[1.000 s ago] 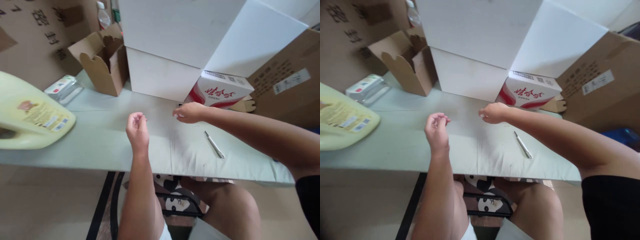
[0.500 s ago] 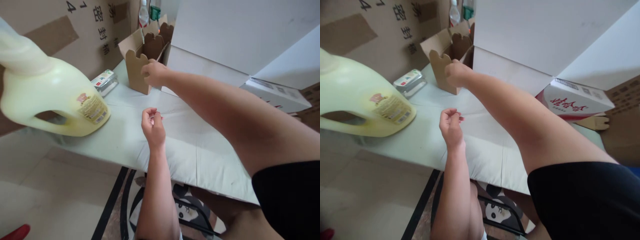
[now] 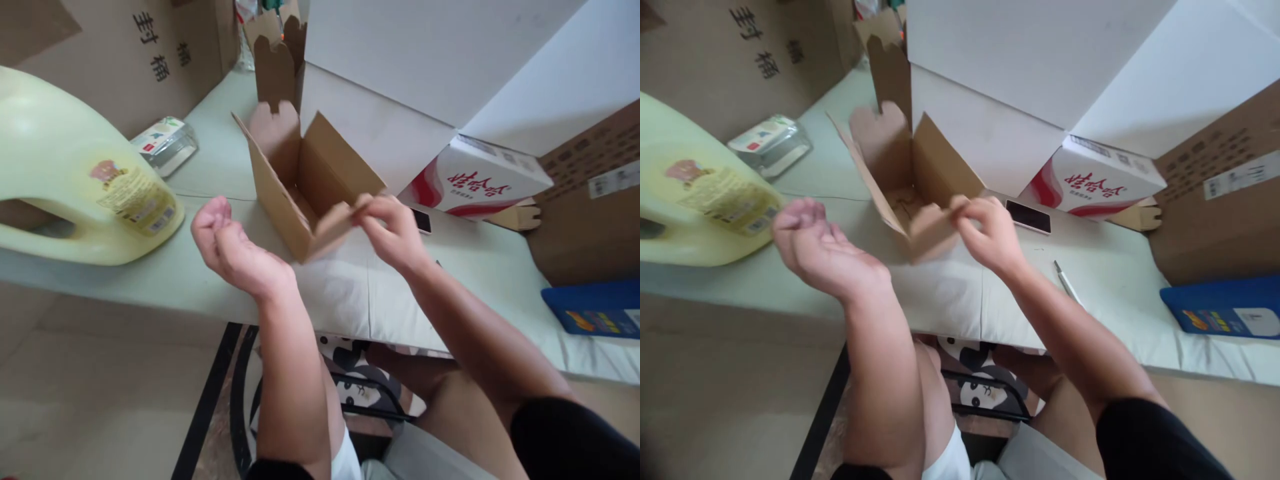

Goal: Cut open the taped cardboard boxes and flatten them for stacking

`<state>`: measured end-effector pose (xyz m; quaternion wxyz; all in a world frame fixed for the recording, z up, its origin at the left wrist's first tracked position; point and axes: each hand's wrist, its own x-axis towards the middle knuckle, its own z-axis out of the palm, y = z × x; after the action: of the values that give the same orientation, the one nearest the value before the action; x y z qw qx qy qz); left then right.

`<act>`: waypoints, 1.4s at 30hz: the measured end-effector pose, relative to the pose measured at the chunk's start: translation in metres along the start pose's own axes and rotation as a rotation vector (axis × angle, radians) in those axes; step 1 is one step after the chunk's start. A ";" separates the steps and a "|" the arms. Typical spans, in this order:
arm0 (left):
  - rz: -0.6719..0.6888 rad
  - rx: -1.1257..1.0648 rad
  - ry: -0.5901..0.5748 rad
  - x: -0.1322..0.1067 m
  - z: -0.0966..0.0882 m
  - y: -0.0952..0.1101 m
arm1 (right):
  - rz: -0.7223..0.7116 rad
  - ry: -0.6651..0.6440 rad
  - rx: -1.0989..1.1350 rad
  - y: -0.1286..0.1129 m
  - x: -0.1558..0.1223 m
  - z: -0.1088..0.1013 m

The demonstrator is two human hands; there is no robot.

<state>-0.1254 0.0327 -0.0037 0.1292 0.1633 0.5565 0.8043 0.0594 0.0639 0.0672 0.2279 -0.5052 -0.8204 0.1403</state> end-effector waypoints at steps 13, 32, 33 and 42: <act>0.065 0.011 -1.077 -0.097 0.055 0.008 | 0.222 0.550 0.067 0.137 -0.146 -0.050; 0.423 0.331 -0.982 -0.113 0.067 -0.013 | 0.119 0.449 0.662 0.175 -0.171 -0.010; 0.419 0.334 -0.980 -0.112 0.067 -0.013 | 0.109 0.465 0.671 0.174 -0.171 -0.009; 0.379 0.324 -0.952 -0.113 0.067 -0.018 | 0.168 0.440 0.582 0.174 -0.170 -0.010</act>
<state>0.0053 0.0517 -0.0122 0.1929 0.6253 0.5144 0.5543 0.2635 -0.0091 -0.0440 0.5205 -0.5031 -0.6332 0.2739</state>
